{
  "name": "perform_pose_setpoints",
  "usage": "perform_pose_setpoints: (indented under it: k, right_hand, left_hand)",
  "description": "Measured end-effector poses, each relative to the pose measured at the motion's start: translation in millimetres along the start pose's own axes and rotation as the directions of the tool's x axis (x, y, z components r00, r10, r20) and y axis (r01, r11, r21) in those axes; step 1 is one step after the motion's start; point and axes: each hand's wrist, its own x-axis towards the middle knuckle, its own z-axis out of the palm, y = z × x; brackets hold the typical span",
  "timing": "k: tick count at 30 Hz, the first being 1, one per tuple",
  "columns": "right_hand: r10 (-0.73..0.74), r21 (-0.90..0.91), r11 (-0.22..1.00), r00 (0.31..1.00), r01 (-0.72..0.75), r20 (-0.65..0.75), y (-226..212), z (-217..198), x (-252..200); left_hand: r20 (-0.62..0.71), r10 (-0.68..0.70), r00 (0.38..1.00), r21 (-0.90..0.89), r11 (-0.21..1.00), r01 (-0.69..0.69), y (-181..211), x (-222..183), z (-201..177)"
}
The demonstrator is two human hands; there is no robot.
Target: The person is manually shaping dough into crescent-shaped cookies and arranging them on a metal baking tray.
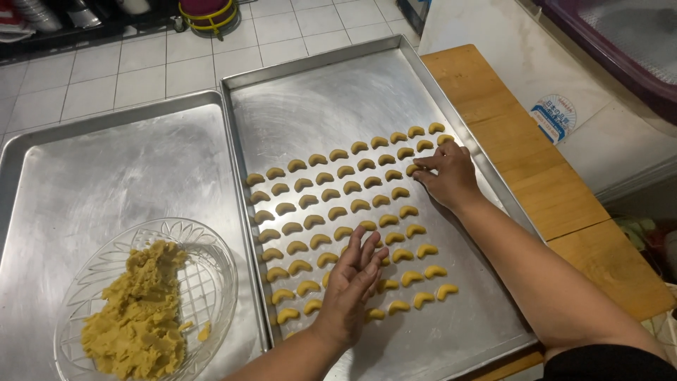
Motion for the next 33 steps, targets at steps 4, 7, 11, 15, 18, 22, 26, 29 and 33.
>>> perform_pose_setpoints:
  k: [4,7,11,15,18,22,26,29,33]
  right_hand:
    - [0.012,0.003,1.000,1.000,-0.012,0.023,-2.4,-16.7,-0.7]
    - [0.077,0.079,0.994,0.997,-0.076,-0.006,-11.9,-33.9,-2.6]
    - [0.053,0.054,0.997,0.997,-0.056,0.061,5.4,-24.8,0.6]
    - [0.002,0.044,0.999,0.998,-0.005,0.062,10.8,-16.6,1.5]
    - [-0.077,0.114,0.990,0.996,0.081,-0.043,5.9,-24.5,-0.6]
    - [-0.069,0.097,0.992,0.989,0.082,-0.131,0.1,-34.0,-2.0]
    - [-0.084,0.199,0.974,0.990,0.105,-0.110,-39.0,-48.3,-12.8]
    - [-0.262,0.209,0.939,0.962,0.273,-0.081,-89.6,-55.8,-31.8]
    - [-0.472,0.315,0.833,0.881,0.455,-0.025,-177.9,-53.1,-72.4]
  left_hand:
    - [-0.009,-0.009,1.000,0.018,1.000,0.009,2.7,-1.2,0.8]
    - [-0.016,-0.004,1.000,0.017,1.000,0.005,5.6,-1.7,2.8]
    - [-0.046,-0.022,0.999,0.039,0.999,0.024,5.6,-1.3,2.7]
    - [-0.057,-0.017,0.998,0.034,0.999,0.019,3.4,0.2,1.1]
    - [-0.065,-0.019,0.998,0.044,0.999,0.022,4.4,-0.4,1.5]
    - [-0.127,0.000,0.992,0.041,0.999,0.005,18.2,-2.9,9.1]
    - [-0.180,0.040,0.983,0.128,0.992,-0.017,48.0,-14.5,14.9]
    - [-0.098,0.264,0.959,0.173,0.954,-0.245,48.6,-17.0,-10.1]
    - [-0.070,0.525,0.848,0.180,0.843,-0.507,76.5,-41.5,-56.2]
